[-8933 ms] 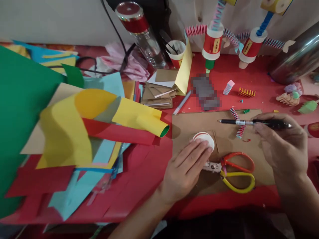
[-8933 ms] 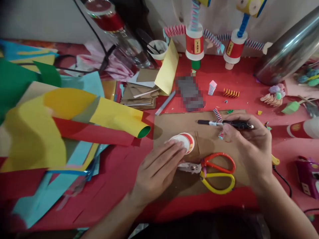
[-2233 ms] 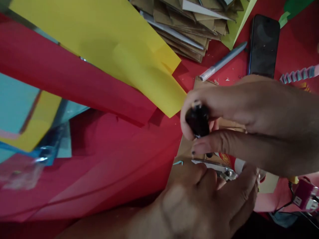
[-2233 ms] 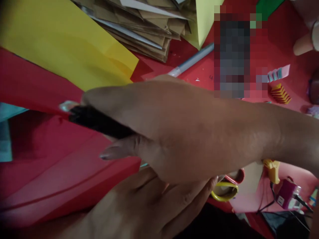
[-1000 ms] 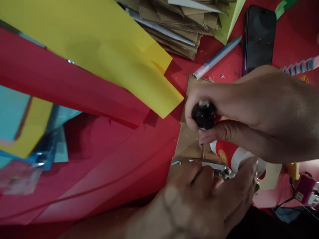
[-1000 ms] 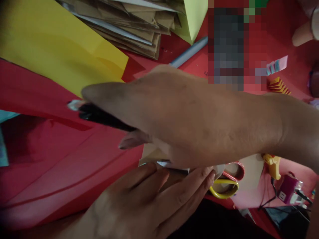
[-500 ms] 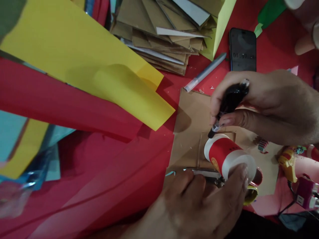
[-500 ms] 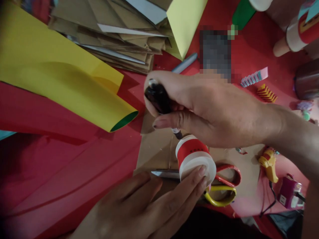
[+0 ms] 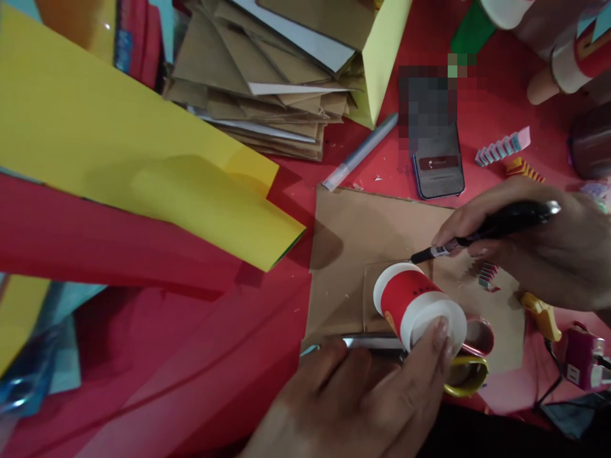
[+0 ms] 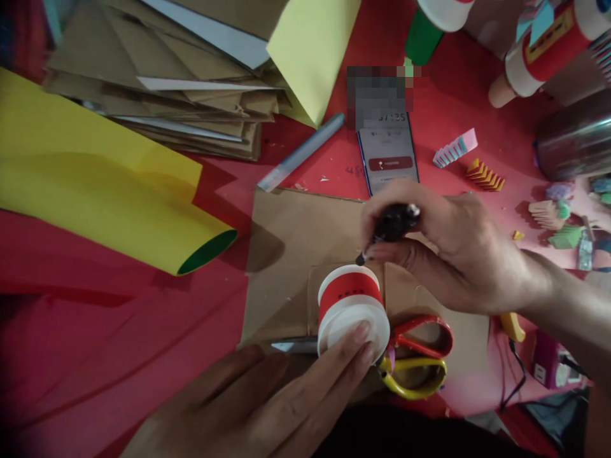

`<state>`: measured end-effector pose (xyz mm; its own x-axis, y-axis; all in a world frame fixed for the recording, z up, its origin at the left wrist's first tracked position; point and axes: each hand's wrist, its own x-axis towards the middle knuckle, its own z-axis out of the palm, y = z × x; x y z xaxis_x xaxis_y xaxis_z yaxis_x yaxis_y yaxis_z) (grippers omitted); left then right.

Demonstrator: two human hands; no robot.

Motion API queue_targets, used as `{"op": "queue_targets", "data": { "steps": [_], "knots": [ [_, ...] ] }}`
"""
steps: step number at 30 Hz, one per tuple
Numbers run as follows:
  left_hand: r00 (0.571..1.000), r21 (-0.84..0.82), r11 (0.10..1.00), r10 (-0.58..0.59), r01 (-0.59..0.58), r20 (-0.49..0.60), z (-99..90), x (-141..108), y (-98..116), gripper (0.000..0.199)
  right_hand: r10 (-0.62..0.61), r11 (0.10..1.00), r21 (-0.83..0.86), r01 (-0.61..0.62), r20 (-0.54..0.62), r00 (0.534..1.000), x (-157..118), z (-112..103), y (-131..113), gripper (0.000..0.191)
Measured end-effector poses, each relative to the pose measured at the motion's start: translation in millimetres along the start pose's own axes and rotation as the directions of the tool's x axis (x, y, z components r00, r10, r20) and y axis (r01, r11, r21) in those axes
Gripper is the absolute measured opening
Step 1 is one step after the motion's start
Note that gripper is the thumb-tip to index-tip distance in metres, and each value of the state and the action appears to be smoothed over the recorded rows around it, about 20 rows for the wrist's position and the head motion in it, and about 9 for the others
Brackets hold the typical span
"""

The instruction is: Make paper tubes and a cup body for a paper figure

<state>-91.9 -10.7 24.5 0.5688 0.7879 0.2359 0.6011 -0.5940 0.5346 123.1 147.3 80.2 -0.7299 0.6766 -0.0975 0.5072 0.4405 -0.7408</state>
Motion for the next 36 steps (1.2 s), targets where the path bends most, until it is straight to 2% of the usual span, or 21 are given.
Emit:
{"op": "queue_targets", "data": {
  "steps": [3, 7, 10, 12, 14, 15, 17, 20, 23, 26, 28, 29, 31, 33, 34, 36],
  "knots": [
    [0.996, 0.112, 0.99, 0.083, -0.088, 0.044, -2.7, 0.5, 0.3, 0.061, 0.014, 1.0, 0.002, -0.014, -0.059, 0.998, -19.8, 2.6, 2.9, 0.01],
    [0.991, 0.153, 0.981, 0.104, -0.115, 0.083, -8.0, 4.3, -0.2, 0.065, 0.037, 0.999, 0.035, -0.031, -0.174, 0.984, -46.3, 13.0, 3.8, 0.017],
    [0.991, 0.191, 0.973, 0.12, -0.129, 0.056, -8.5, 10.5, -1.7, 0.066, 0.072, 0.996, 0.068, -0.052, -0.346, 0.936, -66.0, 24.7, -1.5, 0.019],
    [0.991, 0.21, 0.969, 0.134, -0.132, 0.004, -4.8, 13.7, -3.5, 0.061, 0.111, 0.991, 0.124, -0.053, -0.517, 0.849, -81.2, 33.3, -7.3, 0.018],
    [0.988, 0.216, 0.969, 0.14, -0.123, -0.066, 2.2, 14.8, -6.0, 0.055, 0.132, 0.985, 0.169, -0.022, -0.675, 0.726, -99.8, 42.5, -12.9, 0.017],
    [0.98, 0.215, 0.97, 0.145, -0.113, -0.139, 6.5, 14.9, -7.4, 0.053, 0.126, 0.987, 0.158, -0.013, -0.736, 0.665, -110.6, 47.6, -15.3, 0.017],
    [0.963, 0.199, 0.973, 0.159, -0.115, -0.217, 15.1, 15.0, -10.0, 0.05, 0.085, 0.996, 0.072, -0.046, -0.809, 0.582, -134.5, 59.7, -18.6, 0.018],
    [0.903, 0.16, 0.977, 0.191, -0.139, -0.384, 25.3, 17.6, -12.0, 0.045, 0.001, 0.985, -0.096, -0.144, -0.831, 0.556, -170.7, 83.6, -21.1, 0.025],
    [0.797, 0.131, 0.986, 0.163, -0.106, -0.582, 31.0, 21.7, -13.7, 0.029, -0.003, 0.977, -0.117, -0.177, -0.841, 0.542, -198.3, 110.4, -22.2, 0.031],
    [0.697, 0.078, 0.997, 0.06, -0.007, -0.714, 33.0, 25.3, -21.6, 0.021, -0.035, 0.974, -0.146, -0.172, -0.85, 0.525, -216.4, 131.3, -21.4, 0.03],
    [0.618, 0.127, 0.988, 0.047, 0.087, -0.785, 32.9, 28.9, -32.3, 0.016, -0.077, 0.965, -0.188, -0.18, -0.866, 0.494, -225.7, 139.9, -18.3, 0.029],
    [0.596, 0.146, 0.983, 0.049, 0.115, -0.802, 32.6, 31.5, -38.8, 0.016, -0.091, 0.96, -0.206, -0.191, -0.871, 0.482, -229.8, 143.0, -15.9, 0.028],
    [0.672, 0.159, 0.977, 0.024, 0.139, -0.74, 31.7, 38.1, -51.4, 0.02, -0.091, 0.949, -0.219, -0.227, -0.879, 0.468, -236.7, 147.4, -9.6, 0.026],
    [0.759, 0.144, 0.965, -0.076, 0.22, -0.646, 30.3, 44.6, -59.3, 0.025, -0.058, 0.939, -0.207, -0.275, -0.884, 0.465, -241.2, 150.5, -1.7, 0.024],
    [0.778, 0.136, 0.958, -0.118, 0.253, -0.617, 29.5, 47.0, -60.2, 0.026, -0.046, 0.932, -0.205, -0.3, -0.885, 0.463, -242.6, 151.7, 2.9, 0.022],
    [0.762, 0.122, 0.943, -0.17, 0.311, -0.625, 28.2, 48.7, -55.8, 0.029, -0.024, 0.908, -0.221, -0.355, -0.875, 0.484, -244.3, 153.4, 13.1, 0.023]
  ]
}}
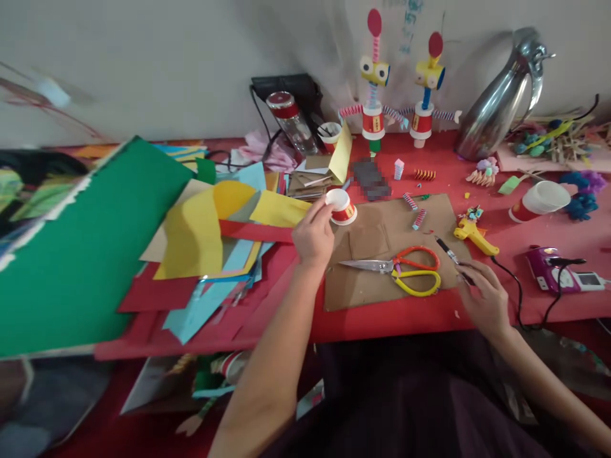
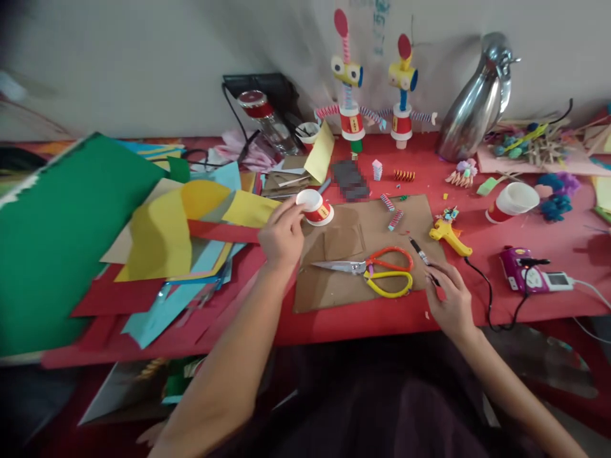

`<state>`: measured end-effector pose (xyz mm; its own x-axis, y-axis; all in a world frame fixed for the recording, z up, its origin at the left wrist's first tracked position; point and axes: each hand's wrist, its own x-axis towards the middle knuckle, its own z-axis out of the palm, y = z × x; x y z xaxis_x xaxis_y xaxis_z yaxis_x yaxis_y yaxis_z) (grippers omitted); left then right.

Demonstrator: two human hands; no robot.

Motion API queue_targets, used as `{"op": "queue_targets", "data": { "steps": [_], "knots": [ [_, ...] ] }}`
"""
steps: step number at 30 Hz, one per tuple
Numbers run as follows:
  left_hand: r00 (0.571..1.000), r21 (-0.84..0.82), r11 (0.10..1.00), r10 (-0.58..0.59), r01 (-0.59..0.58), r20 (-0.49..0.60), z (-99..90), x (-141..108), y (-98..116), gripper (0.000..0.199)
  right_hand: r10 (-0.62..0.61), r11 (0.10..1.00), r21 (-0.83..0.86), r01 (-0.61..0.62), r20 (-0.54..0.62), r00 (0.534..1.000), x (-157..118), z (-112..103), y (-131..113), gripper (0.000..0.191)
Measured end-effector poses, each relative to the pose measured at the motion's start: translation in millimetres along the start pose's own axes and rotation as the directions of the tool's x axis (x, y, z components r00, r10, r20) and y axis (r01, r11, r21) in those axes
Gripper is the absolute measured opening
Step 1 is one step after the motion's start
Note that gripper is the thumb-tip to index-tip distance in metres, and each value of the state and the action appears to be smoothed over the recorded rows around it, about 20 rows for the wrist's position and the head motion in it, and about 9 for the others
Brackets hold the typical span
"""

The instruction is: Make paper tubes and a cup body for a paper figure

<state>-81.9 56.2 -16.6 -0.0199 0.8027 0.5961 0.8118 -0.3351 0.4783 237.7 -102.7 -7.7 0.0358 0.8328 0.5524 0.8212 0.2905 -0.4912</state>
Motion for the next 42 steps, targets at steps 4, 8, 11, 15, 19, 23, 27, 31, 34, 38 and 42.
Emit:
{"op": "queue_targets", "data": {
  "steps": [4, 8, 11, 15, 19, 23, 27, 31, 34, 38, 42],
  "knots": [
    [0.997, 0.034, 0.996, -0.078, 0.077, 0.013, -9.3, -9.0, 20.7, 0.03, -0.035, 0.988, -0.142, 0.058, 0.16, 0.986, -2.3, 4.7, 19.5, 0.029],
    [0.861, 0.106, 0.986, -0.165, 0.13, 0.481, -11.2, -14.0, 40.9, 0.026, -0.134, 0.949, -0.253, 0.187, 0.214, 0.968, 3.8, 5.5, 18.6, 0.032],
    [0.723, 0.275, 0.951, -0.29, 0.143, 0.627, -8.7, -7.8, 53.0, 0.045, -0.223, 0.944, -0.158, 0.289, 0.337, 0.915, 17.6, 10.1, -5.0, 0.036],
    [0.636, 0.415, 0.899, -0.402, 0.137, 0.659, -7.6, 2.1, 63.5, 0.05, -0.208, 0.935, -0.107, 0.337, 0.606, 0.768, 38.0, 11.9, -42.9, 0.03],
    [0.618, 0.44, 0.882, -0.441, 0.165, 0.651, -7.3, 4.7, 67.1, 0.041, -0.132, 0.962, -0.072, 0.263, 0.722, 0.68, 46.5, 2.3, -57.6, 0.029],
    [0.617, 0.456, 0.871, -0.461, 0.18, 0.638, -4.2, 7.0, 70.2, 0.063, -0.218, 0.943, -0.005, 0.332, 0.745, 0.63, 50.0, 8.5, -54.4, 0.052],
    [0.614, 0.451, 0.864, -0.483, 0.223, 0.623, 1.2, 10.8, 72.9, 0.073, -0.126, 0.947, -0.093, 0.309, 0.775, 0.62, 56.7, 29.5, -50.0, 0.045],
    [0.643, 0.398, 0.866, -0.494, 0.304, 0.585, 3.9, 10.4, 73.2, 0.076, -0.072, 0.929, -0.157, 0.336, 0.813, 0.577, 61.7, 40.6, -48.6, 0.05],
    [0.664, 0.355, 0.863, -0.503, 0.359, 0.553, -2.2, 7.9, 69.3, 0.057, -0.08, 0.922, -0.161, 0.352, 0.81, 0.581, 61.9, 41.7, -50.0, 0.057],
    [0.853, 0.001, 0.875, -0.472, 0.483, 0.221, -30.9, 5.2, 48.6, 0.027, -0.085, 0.914, -0.183, 0.362, 0.787, 0.612, 59.7, 40.3, -54.8, 0.062],
    [0.689, -0.594, 0.763, -0.574, 0.256, -0.442, -78.7, 0.6, 16.1, 0.021, -0.1, 0.928, -0.163, 0.336, 0.758, 0.644, 55.2, 36.8, -54.0, 0.057]
  ]
}}
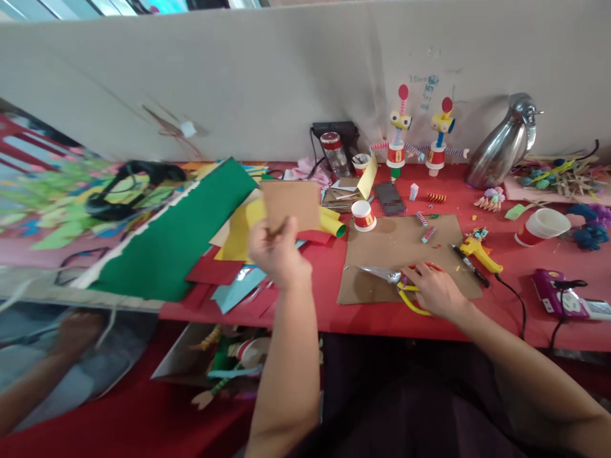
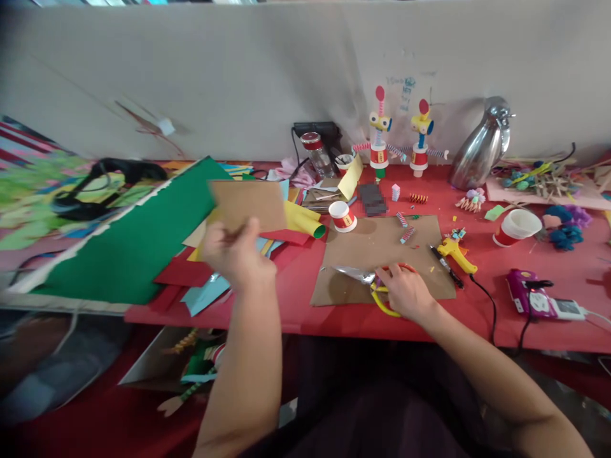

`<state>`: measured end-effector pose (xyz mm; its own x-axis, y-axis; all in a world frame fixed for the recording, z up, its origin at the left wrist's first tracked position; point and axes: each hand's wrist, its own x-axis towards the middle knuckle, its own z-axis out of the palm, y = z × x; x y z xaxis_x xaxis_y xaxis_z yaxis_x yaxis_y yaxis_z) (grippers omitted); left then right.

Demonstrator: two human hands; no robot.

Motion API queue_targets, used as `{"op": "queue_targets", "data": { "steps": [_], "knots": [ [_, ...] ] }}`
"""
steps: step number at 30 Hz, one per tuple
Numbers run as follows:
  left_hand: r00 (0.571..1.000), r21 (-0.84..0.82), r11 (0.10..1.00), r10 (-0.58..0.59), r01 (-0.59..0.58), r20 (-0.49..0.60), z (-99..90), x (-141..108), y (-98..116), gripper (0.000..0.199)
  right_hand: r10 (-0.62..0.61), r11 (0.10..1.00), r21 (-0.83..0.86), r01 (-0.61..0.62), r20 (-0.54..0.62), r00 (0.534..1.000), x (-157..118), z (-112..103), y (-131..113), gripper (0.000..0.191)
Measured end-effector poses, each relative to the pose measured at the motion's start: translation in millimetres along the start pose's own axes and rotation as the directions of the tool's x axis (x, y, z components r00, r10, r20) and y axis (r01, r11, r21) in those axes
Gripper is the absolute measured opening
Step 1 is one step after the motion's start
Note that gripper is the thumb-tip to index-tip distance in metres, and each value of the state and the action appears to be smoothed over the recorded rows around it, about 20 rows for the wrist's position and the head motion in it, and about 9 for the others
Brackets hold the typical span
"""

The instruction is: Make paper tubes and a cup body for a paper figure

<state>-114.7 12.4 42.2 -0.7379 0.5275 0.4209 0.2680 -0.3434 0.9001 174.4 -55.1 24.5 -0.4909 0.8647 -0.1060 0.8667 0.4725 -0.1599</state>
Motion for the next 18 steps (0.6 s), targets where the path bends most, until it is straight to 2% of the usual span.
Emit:
{"op": "queue_targets", "data": {
  "steps": [1, 3, 4, 5, 7, 9, 10, 11, 13, 14, 18],
  "knots": [
    [0.997, -0.097, 0.995, -0.018, 0.01, -0.078, -10.7, 6.9, 1.6, 0.022, -0.001, 0.998, 0.06, 0.003, -0.039, 0.999, -1.8, 1.0, 1.2, 0.056],
    [0.988, -0.206, 0.977, -0.091, 0.063, -0.126, -26.4, 13.7, 6.3, 0.022, 0.035, 0.962, 0.274, 0.005, -0.143, 0.989, -4.2, 3.1, 4.5, 0.051],
    [0.981, -0.235, 0.967, -0.135, 0.101, -0.136, -30.3, 12.9, 9.2, 0.023, 0.078, 0.906, 0.422, 0.009, -0.188, 0.979, -4.2, 3.6, 6.4, 0.045],
    [0.975, -0.246, 0.956, -0.192, 0.16, -0.112, -31.1, 9.4, 12.4, 0.023, 0.127, 0.814, 0.58, 0.019, -0.211, 0.969, -3.0, 3.3, 8.3, 0.04],
    [0.944, -0.22, 0.921, -0.331, 0.322, -0.002, -24.0, -4.3, 19.2, 0.024, 0.201, 0.529, 0.846, 0.061, -0.195, 0.96, 3.7, -0.7, 12.1, 0.04],
    [0.862, -0.136, 0.861, -0.457, 0.491, 0.217, -8.1, -23.1, 25.8, 0.027, 0.208, 0.225, 0.967, 0.119, -0.167, 0.964, 15.5, -9.3, 15.3, 0.049],
    [0.812, -0.111, 0.833, -0.485, 0.542, 0.325, 1.7, -32.9, 28.5, 0.029, 0.205, 0.116, 0.983, 0.144, -0.165, 0.965, 22.4, -14.8, 16.3, 0.053],
    [0.764, -0.094, 0.813, -0.491, 0.574, 0.417, 11.8, -42.3, 30.5, 0.03, 0.217, 0.048, 0.986, 0.157, -0.164, 0.962, 29.3, -20.3, 16.7, 0.055],
    [0.654, -0.063, 0.769, -0.493, 0.636, 0.574, 31.5, -58.6, 31.9, 0.03, 0.287, 0.0, 0.988, 0.155, -0.149, 0.946, 41.6, -29.3, 16.0, 0.053],
    [0.613, -0.047, 0.759, -0.486, 0.65, 0.623, 40.5, -65.2, 31.1, 0.029, 0.331, -0.006, 0.989, 0.147, -0.136, 0.934, 46.5, -31.6, 15.1, 0.052],
    [0.455, 0.03, 0.687, -0.512, 0.726, 0.728, 68.1, -83.5, 21.3, 0.024, 0.484, -0.05, 0.985, 0.168, -0.123, 0.867, 57.6, -24.7, 13.0, 0.054]
  ]
}}
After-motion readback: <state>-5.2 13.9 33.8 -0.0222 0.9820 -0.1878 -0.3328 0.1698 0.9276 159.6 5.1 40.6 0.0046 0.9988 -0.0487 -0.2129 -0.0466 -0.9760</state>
